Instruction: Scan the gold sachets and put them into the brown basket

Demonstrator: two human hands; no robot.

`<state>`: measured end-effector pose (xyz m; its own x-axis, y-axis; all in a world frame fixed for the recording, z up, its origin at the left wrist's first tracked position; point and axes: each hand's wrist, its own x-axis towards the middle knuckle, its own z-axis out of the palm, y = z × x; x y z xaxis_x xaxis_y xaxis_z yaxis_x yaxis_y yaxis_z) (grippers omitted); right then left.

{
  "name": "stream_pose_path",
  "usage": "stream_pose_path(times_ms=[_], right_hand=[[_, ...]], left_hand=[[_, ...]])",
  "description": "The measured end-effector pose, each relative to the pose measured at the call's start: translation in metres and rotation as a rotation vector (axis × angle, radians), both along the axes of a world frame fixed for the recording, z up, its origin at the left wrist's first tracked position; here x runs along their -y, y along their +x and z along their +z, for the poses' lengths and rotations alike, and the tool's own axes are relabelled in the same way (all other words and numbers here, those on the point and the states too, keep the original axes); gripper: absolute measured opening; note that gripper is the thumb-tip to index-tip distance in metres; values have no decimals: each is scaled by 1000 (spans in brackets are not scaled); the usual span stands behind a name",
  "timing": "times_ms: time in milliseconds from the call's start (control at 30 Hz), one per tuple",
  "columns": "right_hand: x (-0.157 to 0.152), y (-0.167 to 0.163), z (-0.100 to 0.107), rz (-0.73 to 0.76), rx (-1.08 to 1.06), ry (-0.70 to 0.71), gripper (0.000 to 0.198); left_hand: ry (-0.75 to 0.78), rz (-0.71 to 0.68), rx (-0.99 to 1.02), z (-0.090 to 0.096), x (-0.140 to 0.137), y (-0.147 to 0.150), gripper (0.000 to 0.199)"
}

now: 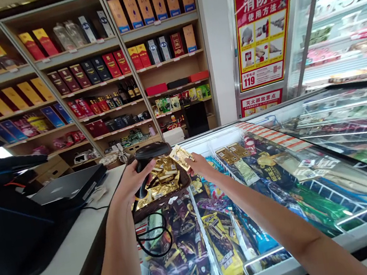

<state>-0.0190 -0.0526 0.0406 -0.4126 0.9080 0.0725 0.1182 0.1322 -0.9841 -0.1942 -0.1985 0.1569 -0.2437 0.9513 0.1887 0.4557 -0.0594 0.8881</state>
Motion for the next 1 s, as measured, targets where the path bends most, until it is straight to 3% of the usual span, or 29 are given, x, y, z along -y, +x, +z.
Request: stream_pose_path(times_ms=[133, 267, 767, 1000], right_hand=[[-17, 35, 5, -48, -11, -71, 20], [-27, 49, 14, -96, -56, -62, 13], [-27, 58, 17, -87, -94, -114, 31], [-32, 52, 1, -69, -59, -162, 9]], left_hand=[[-30, -64, 8, -7, -8, 9, 51], [-35, -8, -9, -12, -14, 16, 52], [-19, -20, -81, -20, -23, 22, 50], [-5, 9, -53, -19, -22, 21, 56]])
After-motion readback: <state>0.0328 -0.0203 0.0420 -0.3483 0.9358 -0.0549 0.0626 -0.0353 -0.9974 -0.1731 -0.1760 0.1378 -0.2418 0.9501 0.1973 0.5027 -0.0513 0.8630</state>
